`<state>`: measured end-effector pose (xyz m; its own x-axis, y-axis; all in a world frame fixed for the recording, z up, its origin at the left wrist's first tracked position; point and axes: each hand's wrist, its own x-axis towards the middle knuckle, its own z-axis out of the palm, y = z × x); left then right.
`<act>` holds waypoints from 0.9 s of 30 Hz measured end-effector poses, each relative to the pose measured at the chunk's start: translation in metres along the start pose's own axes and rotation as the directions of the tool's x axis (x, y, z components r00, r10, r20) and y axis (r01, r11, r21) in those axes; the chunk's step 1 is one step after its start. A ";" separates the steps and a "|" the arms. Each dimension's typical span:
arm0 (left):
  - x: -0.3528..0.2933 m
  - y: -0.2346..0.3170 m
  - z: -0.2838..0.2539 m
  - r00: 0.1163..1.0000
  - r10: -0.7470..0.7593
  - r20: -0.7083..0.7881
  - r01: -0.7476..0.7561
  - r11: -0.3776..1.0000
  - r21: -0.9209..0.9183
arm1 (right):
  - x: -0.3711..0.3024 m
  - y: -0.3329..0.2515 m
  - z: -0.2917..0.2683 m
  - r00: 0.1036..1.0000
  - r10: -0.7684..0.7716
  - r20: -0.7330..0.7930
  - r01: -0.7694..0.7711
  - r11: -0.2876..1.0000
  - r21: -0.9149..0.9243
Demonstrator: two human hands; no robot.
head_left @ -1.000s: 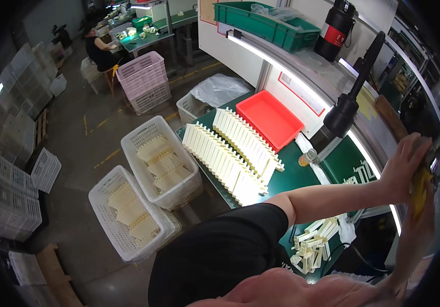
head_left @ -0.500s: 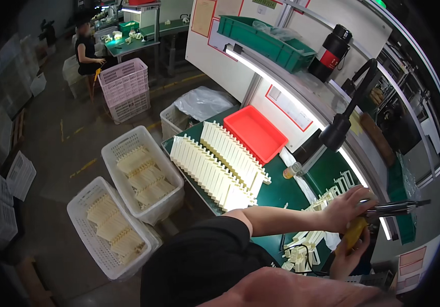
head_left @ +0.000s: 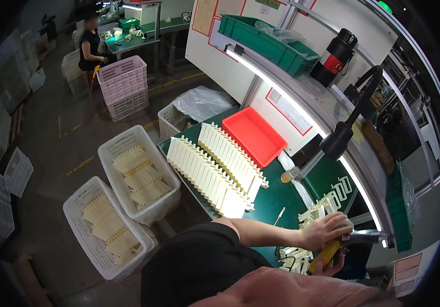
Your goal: Assembling, cleaning, and packaging white plastic components at a manual assembly station.
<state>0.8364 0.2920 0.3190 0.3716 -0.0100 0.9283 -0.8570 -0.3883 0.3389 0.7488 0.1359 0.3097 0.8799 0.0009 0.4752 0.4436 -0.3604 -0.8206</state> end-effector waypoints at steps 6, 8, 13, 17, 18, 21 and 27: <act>-0.004 0.021 0.032 0.993 0.088 0.080 -0.078 0.990 -0.118 | -0.035 0.003 -0.029 0.964 0.152 -0.220 -0.138 0.987 0.080; -0.006 0.031 0.045 0.983 0.105 0.149 -0.065 0.965 -0.253 | -0.043 -0.044 -0.033 0.723 0.594 -0.352 -0.548 0.804 0.231; -0.003 0.050 0.077 0.968 0.075 0.240 0.010 0.942 -0.335 | -0.044 -0.062 -0.062 0.709 0.635 -0.307 -0.493 0.758 0.427; 0.002 0.097 0.128 0.922 0.055 0.384 0.165 0.841 -0.516 | -0.043 -0.094 -0.119 0.664 0.646 -0.376 -0.618 0.757 0.209; 0.000 0.110 0.144 0.915 0.078 0.395 0.169 0.815 -0.554 | -0.045 -0.098 -0.138 0.644 0.650 -0.403 -0.648 0.744 0.165; -0.008 0.139 0.197 0.815 0.052 0.578 0.384 0.698 -0.604 | -0.049 -0.092 -0.198 0.586 0.691 -0.422 -0.734 0.674 0.085; -0.067 0.119 0.310 0.723 -0.101 0.683 0.511 0.743 -0.431 | -0.048 0.059 -0.287 0.532 0.819 -0.215 -0.794 0.571 0.208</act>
<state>0.8203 -0.0388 0.2501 0.5994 -0.5976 0.5326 -0.6009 0.1037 0.7926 0.6843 -0.1532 0.3296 0.7946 -0.4955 -0.3507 -0.4100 -0.0120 -0.9120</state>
